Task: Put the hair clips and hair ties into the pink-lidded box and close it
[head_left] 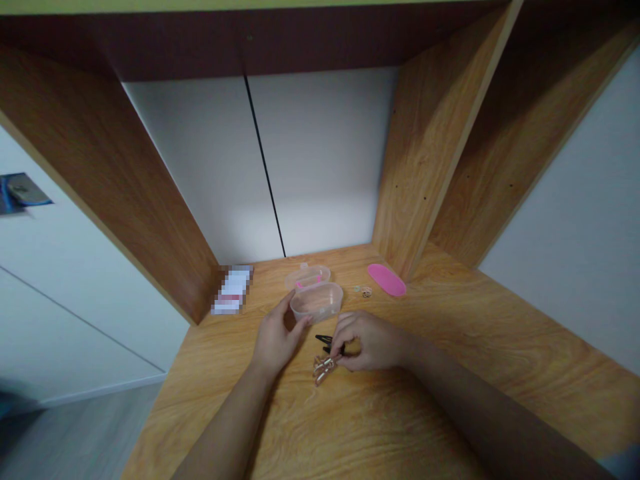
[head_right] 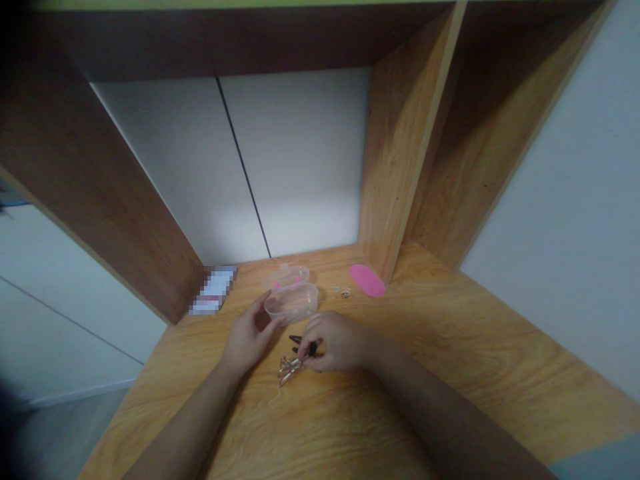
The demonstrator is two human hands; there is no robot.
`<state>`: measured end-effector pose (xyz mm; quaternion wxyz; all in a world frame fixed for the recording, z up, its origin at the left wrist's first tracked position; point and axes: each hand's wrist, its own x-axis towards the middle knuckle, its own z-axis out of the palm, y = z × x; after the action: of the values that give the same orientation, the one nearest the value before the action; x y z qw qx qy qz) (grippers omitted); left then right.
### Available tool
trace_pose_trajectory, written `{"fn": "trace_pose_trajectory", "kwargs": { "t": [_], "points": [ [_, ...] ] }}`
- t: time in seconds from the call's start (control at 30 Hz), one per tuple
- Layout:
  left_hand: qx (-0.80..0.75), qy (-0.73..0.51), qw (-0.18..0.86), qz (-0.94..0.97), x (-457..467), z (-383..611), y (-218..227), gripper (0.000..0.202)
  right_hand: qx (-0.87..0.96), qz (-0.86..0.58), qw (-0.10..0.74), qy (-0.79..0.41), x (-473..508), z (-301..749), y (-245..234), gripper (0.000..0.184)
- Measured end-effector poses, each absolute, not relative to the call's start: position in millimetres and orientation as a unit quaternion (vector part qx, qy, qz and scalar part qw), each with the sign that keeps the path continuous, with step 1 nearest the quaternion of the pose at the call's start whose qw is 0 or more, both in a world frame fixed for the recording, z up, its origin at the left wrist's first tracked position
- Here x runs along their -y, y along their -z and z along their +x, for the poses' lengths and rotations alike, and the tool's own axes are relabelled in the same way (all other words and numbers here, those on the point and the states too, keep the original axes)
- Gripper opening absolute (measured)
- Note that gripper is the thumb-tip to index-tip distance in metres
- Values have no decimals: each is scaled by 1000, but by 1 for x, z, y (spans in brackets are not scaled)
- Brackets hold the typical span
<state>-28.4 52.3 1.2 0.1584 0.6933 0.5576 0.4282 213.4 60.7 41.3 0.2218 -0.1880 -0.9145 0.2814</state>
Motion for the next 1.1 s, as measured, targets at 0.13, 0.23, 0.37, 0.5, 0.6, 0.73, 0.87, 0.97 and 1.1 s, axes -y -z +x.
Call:
{"fn": "trace_pose_trajectory", "kwargs": {
  "t": [0.13,0.23,0.37,0.5,0.6,0.73,0.87,0.97,1.1],
  "points": [
    [-556,-427,163,694,-53,-30,2,62,868,-232,315,-306,-63,217,-45,11],
    [-557,-423,162,696,-53,-30,2,64,840,-274,343,-318,-66,221,-46,11],
    [-553,-426,167,696,-52,-29,0,64,848,-317,279,-321,-71,226,-44,14],
    [-549,-426,169,699,-51,-29,-2,60,869,-302,217,-327,-73,228,-43,18],
    [-554,-424,161,698,-51,-28,-3,62,862,-295,239,-335,-72,226,-42,21],
    [-551,-427,161,699,-52,-28,-3,63,851,-273,303,-331,-70,223,-42,18],
    [-548,-422,170,702,-52,-29,-2,62,836,-285,401,-243,-71,220,-42,9],
    [-543,-421,177,705,-52,-29,-2,62,815,-326,453,-157,-74,221,-40,9],
    [-536,-408,179,717,-50,-29,-2,65,810,-339,474,-64,-78,224,-40,10]
  ]
}}
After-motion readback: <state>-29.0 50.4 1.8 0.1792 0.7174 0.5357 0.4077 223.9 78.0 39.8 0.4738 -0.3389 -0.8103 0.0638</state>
